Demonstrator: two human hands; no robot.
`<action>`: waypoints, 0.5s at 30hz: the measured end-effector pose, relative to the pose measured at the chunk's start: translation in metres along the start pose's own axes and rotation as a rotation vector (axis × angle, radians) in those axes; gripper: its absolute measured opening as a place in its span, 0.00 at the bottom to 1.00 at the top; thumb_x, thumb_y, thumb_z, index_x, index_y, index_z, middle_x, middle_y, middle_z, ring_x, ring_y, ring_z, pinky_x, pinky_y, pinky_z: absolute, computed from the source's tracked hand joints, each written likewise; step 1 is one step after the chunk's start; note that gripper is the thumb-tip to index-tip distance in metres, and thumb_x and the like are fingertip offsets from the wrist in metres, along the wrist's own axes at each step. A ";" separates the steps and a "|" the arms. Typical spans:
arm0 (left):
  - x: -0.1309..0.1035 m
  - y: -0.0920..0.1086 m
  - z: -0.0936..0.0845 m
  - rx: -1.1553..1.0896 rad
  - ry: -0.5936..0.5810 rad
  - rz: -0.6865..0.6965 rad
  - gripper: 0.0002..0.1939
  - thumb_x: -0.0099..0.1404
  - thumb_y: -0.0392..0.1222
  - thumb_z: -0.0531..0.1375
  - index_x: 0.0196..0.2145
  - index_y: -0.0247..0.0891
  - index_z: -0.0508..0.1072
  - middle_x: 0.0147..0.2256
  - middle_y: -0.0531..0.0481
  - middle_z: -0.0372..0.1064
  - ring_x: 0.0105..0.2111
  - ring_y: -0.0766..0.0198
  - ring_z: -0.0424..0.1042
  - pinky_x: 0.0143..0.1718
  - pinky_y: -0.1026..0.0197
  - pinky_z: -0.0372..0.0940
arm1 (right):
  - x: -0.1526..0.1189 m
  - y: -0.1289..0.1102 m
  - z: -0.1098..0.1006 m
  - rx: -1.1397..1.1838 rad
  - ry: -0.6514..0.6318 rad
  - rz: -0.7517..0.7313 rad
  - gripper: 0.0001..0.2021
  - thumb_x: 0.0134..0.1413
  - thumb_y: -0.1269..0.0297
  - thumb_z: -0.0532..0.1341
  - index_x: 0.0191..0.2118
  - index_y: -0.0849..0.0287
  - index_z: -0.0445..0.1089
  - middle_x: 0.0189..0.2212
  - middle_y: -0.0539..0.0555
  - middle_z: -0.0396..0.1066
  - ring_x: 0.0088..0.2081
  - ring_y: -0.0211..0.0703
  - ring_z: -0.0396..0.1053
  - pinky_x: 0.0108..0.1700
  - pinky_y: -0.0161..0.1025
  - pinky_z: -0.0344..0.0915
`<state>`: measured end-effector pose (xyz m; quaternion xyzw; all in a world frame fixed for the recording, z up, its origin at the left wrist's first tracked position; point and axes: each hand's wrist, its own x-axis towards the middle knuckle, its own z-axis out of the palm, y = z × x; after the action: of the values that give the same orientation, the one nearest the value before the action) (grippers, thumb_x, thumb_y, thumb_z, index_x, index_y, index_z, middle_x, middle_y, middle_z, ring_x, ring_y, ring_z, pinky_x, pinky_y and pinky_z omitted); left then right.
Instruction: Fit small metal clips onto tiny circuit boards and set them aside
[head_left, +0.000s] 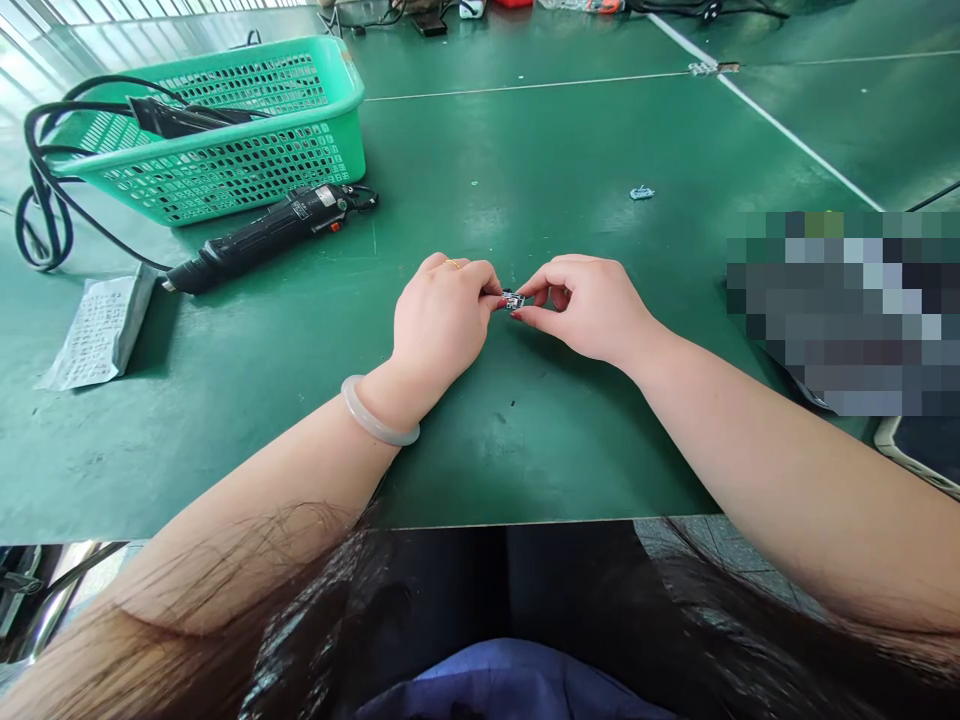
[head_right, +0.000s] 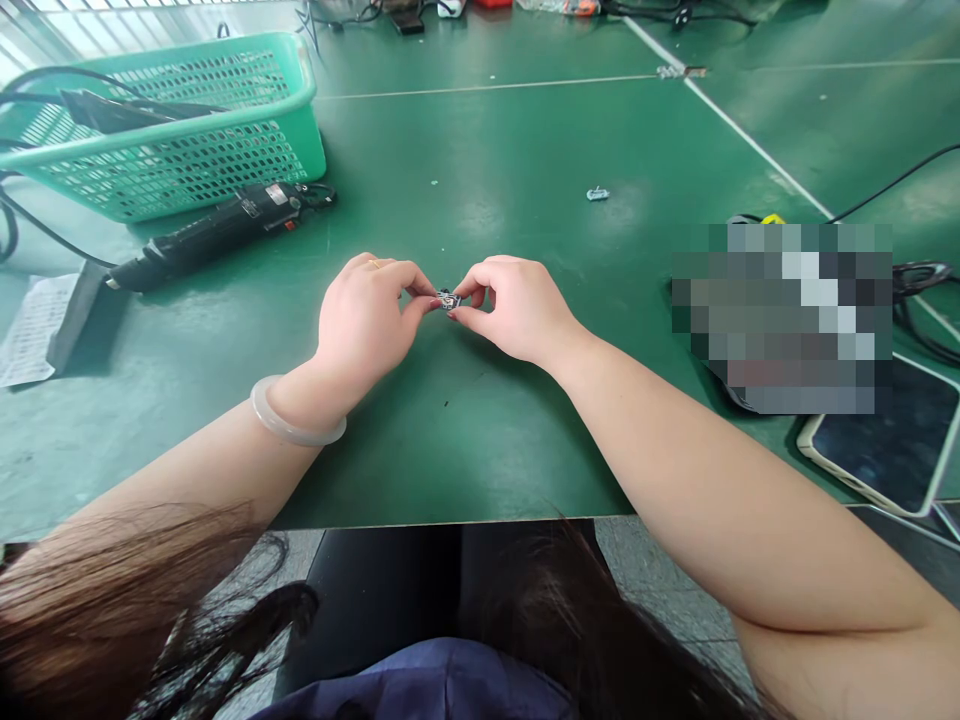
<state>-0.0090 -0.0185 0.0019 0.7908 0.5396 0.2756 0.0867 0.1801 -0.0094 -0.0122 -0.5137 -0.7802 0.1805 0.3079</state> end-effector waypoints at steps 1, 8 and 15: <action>0.000 0.000 0.000 -0.008 -0.002 -0.008 0.04 0.65 0.37 0.61 0.31 0.41 0.76 0.34 0.47 0.76 0.42 0.54 0.68 0.45 0.52 0.64 | 0.000 0.000 0.000 0.000 0.002 0.001 0.12 0.52 0.52 0.69 0.33 0.55 0.78 0.28 0.52 0.70 0.29 0.41 0.61 0.34 0.42 0.55; 0.003 -0.008 0.001 -0.104 -0.034 -0.085 0.14 0.58 0.40 0.69 0.43 0.43 0.75 0.35 0.48 0.76 0.44 0.52 0.70 0.47 0.53 0.64 | 0.001 0.001 0.000 0.006 0.023 0.000 0.12 0.53 0.52 0.69 0.35 0.55 0.79 0.27 0.51 0.69 0.29 0.42 0.61 0.34 0.42 0.55; 0.004 -0.012 0.003 -0.099 -0.076 -0.076 0.03 0.61 0.41 0.67 0.34 0.42 0.79 0.36 0.47 0.78 0.43 0.52 0.70 0.48 0.51 0.64 | 0.002 0.000 0.007 0.009 0.058 -0.019 0.08 0.53 0.58 0.68 0.36 0.55 0.80 0.28 0.51 0.69 0.30 0.42 0.61 0.35 0.42 0.54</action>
<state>-0.0163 -0.0092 -0.0040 0.7745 0.5512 0.2683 0.1563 0.1751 -0.0078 -0.0167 -0.5098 -0.7751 0.1660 0.3344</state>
